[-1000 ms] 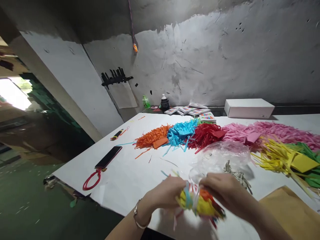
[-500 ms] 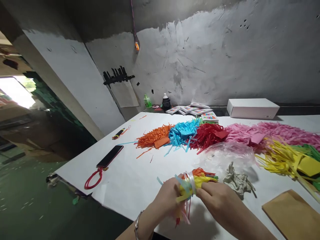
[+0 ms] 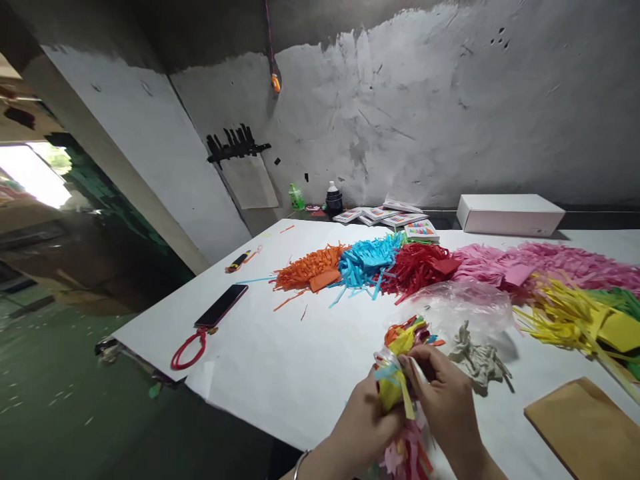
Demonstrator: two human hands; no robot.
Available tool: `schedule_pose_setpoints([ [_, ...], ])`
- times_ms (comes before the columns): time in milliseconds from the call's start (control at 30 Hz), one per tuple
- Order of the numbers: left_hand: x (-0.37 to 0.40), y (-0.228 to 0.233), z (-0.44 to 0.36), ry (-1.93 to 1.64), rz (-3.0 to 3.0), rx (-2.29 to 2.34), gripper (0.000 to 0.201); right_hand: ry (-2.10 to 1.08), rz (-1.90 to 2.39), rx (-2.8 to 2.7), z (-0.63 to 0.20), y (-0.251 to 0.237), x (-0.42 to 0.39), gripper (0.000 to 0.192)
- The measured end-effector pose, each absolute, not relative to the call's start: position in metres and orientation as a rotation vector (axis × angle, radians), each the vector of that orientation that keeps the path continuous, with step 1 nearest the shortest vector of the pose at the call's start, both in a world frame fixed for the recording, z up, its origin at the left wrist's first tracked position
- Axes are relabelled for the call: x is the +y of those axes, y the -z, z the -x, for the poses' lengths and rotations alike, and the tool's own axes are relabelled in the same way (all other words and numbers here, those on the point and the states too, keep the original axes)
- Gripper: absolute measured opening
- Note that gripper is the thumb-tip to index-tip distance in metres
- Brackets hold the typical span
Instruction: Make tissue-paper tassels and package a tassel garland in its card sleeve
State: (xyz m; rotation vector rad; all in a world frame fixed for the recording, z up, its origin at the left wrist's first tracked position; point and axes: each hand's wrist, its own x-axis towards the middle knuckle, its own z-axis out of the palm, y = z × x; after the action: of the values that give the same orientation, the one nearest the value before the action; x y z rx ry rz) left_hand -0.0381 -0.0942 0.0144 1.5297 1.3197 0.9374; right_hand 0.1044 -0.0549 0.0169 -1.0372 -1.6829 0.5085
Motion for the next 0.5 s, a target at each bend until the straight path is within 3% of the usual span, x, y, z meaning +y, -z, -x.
schedule_pose_setpoints([
  [67,-0.095,-0.008,0.036,-0.994,-1.545,1.311,0.029,-0.512,1.003,-1.661,-0.102,-0.011,-0.057,0.024],
  [233,-0.097,0.004,0.037,-0.952,-1.62,1.299,0.018,-0.591,1.018,-1.657,-0.104,-0.006,-0.054,0.026],
  [500,-0.099,0.012,0.035,-0.982,-1.621,1.323,0.035,-0.559,1.007,-1.641,-0.102,0.009,-0.057,0.017],
])
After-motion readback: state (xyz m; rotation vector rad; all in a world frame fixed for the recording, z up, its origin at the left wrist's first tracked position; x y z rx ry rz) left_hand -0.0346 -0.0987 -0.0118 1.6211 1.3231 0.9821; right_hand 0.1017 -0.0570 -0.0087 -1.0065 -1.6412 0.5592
